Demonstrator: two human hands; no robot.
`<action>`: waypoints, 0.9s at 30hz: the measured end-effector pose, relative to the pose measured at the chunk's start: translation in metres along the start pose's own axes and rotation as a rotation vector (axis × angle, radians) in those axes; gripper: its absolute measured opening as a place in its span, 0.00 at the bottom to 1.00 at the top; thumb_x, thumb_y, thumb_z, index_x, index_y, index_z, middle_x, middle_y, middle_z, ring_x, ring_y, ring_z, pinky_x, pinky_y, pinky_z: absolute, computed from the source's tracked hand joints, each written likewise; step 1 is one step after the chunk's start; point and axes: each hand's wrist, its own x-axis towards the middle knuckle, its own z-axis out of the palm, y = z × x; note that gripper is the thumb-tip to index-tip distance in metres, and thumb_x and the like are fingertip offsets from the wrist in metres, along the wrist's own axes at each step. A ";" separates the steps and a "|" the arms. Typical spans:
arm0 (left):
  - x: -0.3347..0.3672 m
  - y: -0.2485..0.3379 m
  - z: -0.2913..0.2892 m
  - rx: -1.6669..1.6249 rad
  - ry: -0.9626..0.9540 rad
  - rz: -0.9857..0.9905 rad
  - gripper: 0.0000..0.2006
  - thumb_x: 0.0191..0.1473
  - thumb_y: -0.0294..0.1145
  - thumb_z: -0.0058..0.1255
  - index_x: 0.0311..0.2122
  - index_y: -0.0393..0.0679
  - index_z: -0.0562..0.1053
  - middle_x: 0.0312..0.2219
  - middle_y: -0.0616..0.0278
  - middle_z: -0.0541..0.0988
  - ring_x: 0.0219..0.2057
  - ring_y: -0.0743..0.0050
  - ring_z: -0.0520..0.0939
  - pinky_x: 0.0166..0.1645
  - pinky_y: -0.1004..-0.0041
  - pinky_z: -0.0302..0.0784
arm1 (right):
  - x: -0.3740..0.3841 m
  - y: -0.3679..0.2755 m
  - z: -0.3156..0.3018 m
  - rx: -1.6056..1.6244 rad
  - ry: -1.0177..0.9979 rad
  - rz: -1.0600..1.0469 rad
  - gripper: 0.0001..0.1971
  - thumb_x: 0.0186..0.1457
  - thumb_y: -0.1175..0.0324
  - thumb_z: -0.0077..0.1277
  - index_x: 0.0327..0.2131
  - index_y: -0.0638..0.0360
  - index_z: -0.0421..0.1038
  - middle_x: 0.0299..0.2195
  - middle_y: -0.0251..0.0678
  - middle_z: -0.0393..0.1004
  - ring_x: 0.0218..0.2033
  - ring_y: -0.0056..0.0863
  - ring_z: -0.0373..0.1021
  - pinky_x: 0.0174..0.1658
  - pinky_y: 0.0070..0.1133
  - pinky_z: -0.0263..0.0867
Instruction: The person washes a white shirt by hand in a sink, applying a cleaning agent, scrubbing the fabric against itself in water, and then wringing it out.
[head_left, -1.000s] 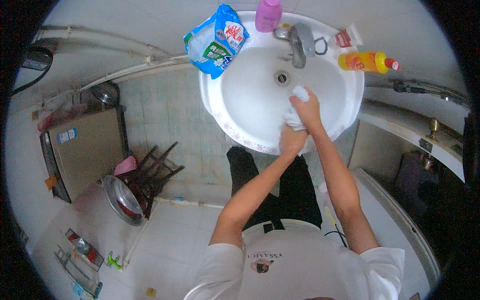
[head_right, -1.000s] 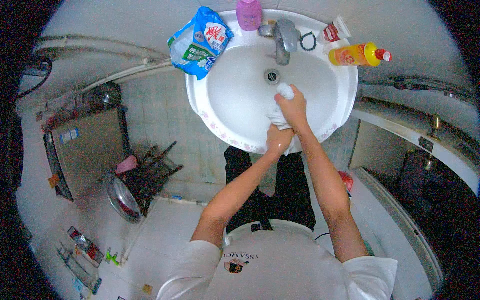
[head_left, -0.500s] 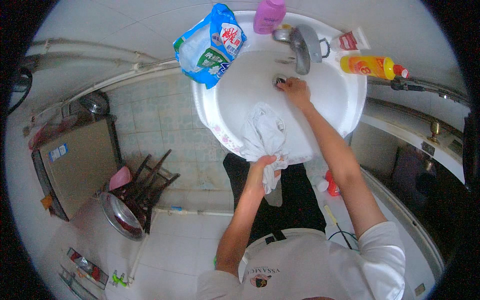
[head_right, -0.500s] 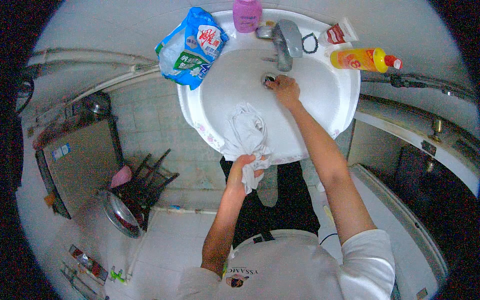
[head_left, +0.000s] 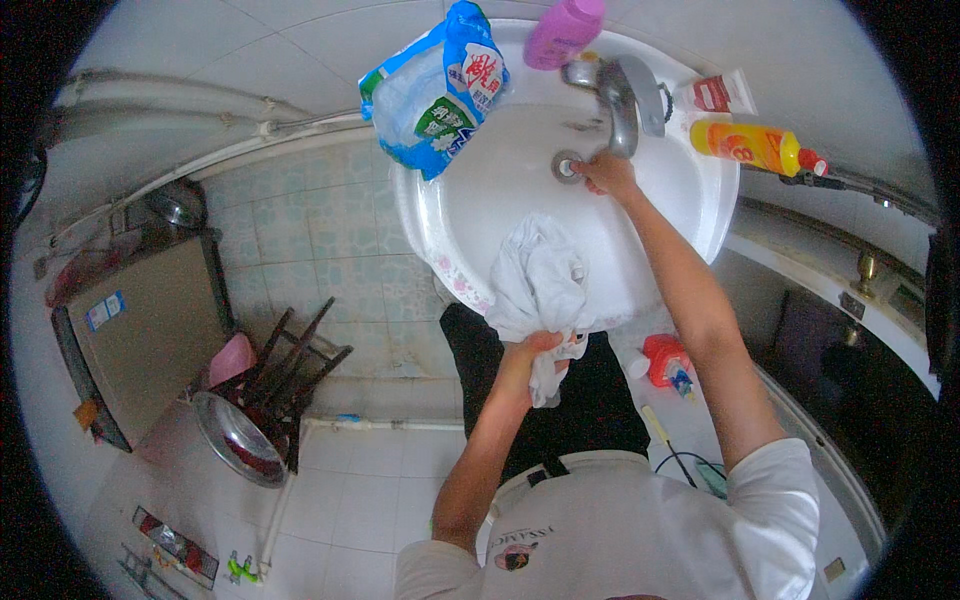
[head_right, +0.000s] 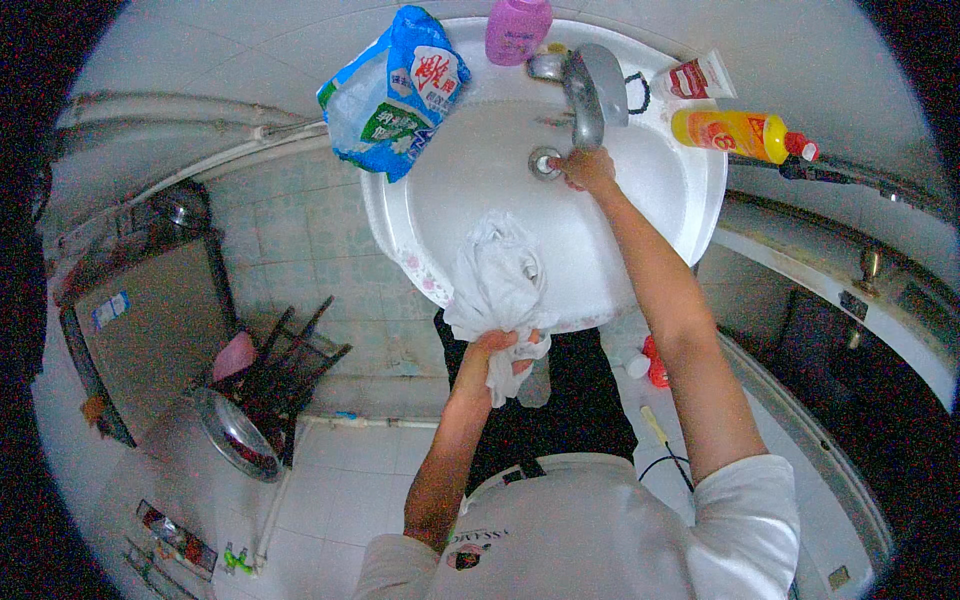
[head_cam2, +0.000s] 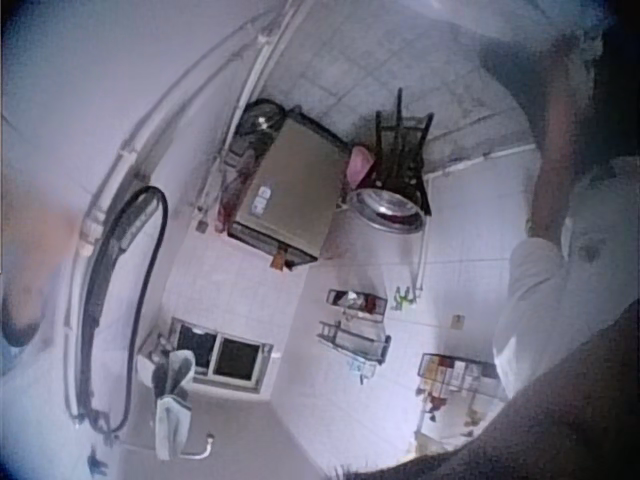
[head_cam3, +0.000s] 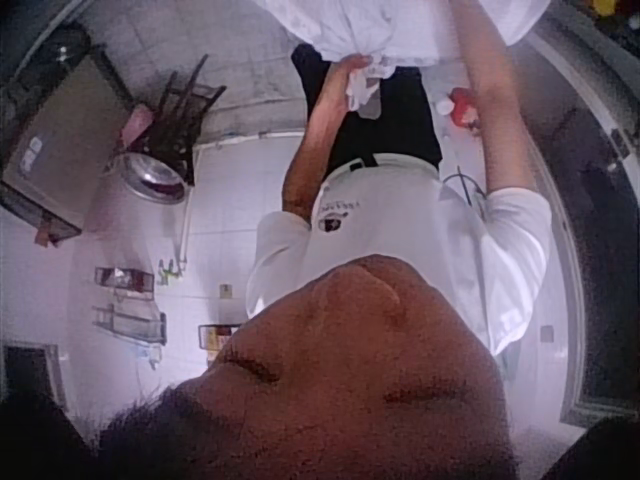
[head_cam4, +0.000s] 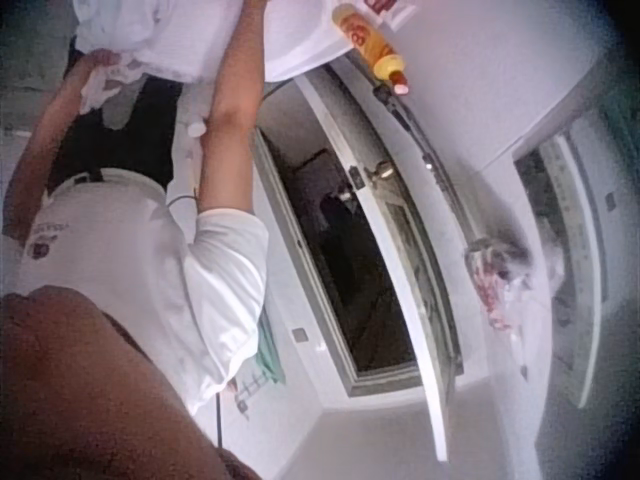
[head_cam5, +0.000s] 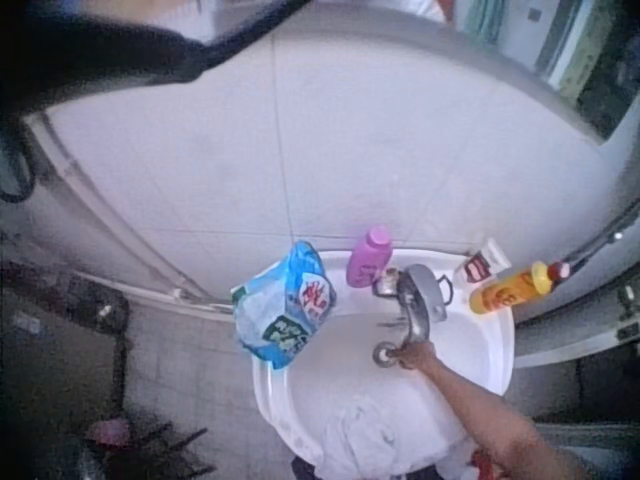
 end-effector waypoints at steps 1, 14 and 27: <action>0.001 0.000 -0.002 0.003 -0.011 -0.003 0.23 0.46 0.36 0.55 0.48 0.36 0.72 0.42 0.55 0.80 0.44 0.62 0.79 0.48 0.67 0.73 | -0.001 -0.004 0.001 0.045 0.013 -0.010 0.24 0.52 0.49 0.58 0.15 0.59 0.72 0.13 0.33 0.72 0.14 0.23 0.70 0.19 0.22 0.65; -0.016 0.014 0.014 0.030 -0.021 0.003 0.26 0.43 0.40 0.57 0.48 0.36 0.70 0.38 0.54 0.80 0.42 0.63 0.79 0.45 0.70 0.74 | 0.012 0.012 0.001 0.333 -0.141 0.040 0.23 0.51 0.50 0.61 0.17 0.60 0.69 0.13 0.34 0.70 0.12 0.26 0.67 0.16 0.23 0.66; 0.002 0.003 0.011 -0.096 -0.090 -0.021 0.23 0.47 0.42 0.53 0.45 0.35 0.72 0.39 0.53 0.79 0.36 0.65 0.79 0.35 0.74 0.74 | 0.008 0.008 0.003 0.107 -0.104 -0.026 0.20 0.57 0.54 0.55 0.19 0.60 0.72 0.14 0.35 0.71 0.14 0.24 0.68 0.19 0.21 0.68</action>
